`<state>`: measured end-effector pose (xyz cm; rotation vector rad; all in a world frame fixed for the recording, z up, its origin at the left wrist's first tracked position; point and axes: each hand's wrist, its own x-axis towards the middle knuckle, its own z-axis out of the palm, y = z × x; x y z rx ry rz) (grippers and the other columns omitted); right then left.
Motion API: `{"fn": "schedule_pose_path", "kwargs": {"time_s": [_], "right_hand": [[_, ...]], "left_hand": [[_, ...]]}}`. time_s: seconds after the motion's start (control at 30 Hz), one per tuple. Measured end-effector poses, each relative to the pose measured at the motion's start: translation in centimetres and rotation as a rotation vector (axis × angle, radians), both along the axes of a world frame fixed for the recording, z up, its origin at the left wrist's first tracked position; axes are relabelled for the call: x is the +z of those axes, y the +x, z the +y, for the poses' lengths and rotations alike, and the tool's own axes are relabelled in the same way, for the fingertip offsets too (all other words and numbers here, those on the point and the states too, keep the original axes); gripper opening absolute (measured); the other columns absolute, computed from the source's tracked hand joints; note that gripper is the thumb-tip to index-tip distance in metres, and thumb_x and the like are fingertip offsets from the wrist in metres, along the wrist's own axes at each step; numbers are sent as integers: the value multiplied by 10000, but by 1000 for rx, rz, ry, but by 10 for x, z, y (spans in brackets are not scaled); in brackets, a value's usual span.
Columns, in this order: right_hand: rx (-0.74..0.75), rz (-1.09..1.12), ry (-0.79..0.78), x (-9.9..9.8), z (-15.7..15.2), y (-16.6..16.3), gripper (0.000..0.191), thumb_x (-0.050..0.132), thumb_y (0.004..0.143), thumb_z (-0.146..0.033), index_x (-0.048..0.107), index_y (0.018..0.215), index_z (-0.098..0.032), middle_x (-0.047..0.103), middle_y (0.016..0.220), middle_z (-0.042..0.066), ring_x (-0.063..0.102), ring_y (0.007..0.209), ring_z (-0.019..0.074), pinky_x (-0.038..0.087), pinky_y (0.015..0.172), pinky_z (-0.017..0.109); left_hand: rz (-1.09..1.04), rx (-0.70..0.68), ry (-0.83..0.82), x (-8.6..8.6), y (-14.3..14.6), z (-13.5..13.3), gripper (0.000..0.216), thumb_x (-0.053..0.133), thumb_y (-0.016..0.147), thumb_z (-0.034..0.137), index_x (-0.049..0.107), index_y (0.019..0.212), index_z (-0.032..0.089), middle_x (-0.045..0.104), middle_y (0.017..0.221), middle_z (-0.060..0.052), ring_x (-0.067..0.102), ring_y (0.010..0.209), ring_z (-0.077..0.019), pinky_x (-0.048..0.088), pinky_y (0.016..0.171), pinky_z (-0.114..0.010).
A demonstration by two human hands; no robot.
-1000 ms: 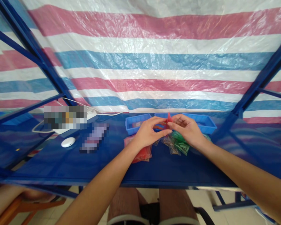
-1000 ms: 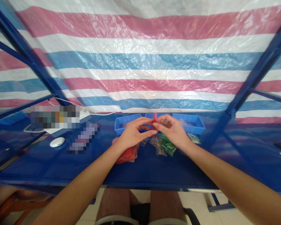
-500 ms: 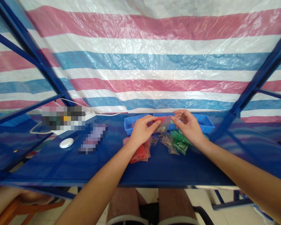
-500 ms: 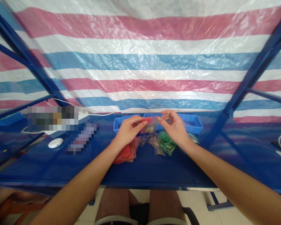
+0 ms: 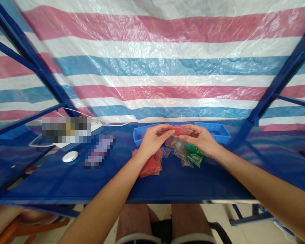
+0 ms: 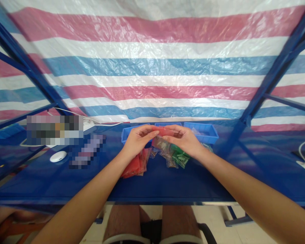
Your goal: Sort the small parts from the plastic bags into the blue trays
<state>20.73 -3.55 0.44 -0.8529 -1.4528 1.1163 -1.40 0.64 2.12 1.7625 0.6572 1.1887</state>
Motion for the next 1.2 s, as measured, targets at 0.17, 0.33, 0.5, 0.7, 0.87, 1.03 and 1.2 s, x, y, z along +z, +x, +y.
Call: {"fn": "schedule_pose_path", "kwargs": {"time_s": [0.17,0.33,0.5,0.7,0.87,1.03,1.2], "right_hand": [[-30,23,4,-6,4,2,463,924,762,-434,744,1161,-283,805,1148,37,762,1066,252,615,958,400],[10,-6,71,-2,3,1,869,964,701,-405,577,1479,-370,644,1464,54,675,1265,269,588,1053,430],[-9,-33,55,0,1,1,541,939,732,-457,748,1212,-293,781,1200,42,733,1106,263,612,973,424],[-99,8,52,-7,9,4,290,924,754,-474,780,888,-260,807,888,6,741,812,220,605,836,390],[-137,55,66,-7,11,4,268,919,765,-459,782,910,-279,826,998,10,753,888,230,593,901,400],[-100,88,62,-5,10,2,271,929,757,-433,774,907,-270,817,997,14,744,884,218,585,887,395],[-83,94,35,-5,10,3,321,936,739,-442,775,950,-260,814,973,15,706,732,186,585,732,364]], "left_hand": [[53,111,128,4,-2,0,291,832,846,441,828,988,187,799,1048,-84,732,983,-229,575,896,-341],[65,71,73,5,-1,-3,300,859,816,442,830,963,183,804,984,-74,726,869,-205,570,780,-307],[-9,-1,-60,2,0,-3,329,862,815,434,803,1000,169,817,955,-72,748,843,-206,593,781,-321],[-97,28,-111,0,1,0,336,877,802,406,768,1006,162,822,1006,-76,765,919,-203,600,907,-353],[-68,-29,-172,-4,0,4,476,919,748,387,714,1115,162,813,1037,-78,771,904,-194,596,866,-323],[-76,6,-171,-4,0,5,519,914,748,409,650,1132,181,798,933,-35,750,805,-170,576,758,-275],[-99,53,-110,-5,-1,9,486,891,781,394,621,1126,182,786,960,-46,741,836,-163,577,794,-283]]}}
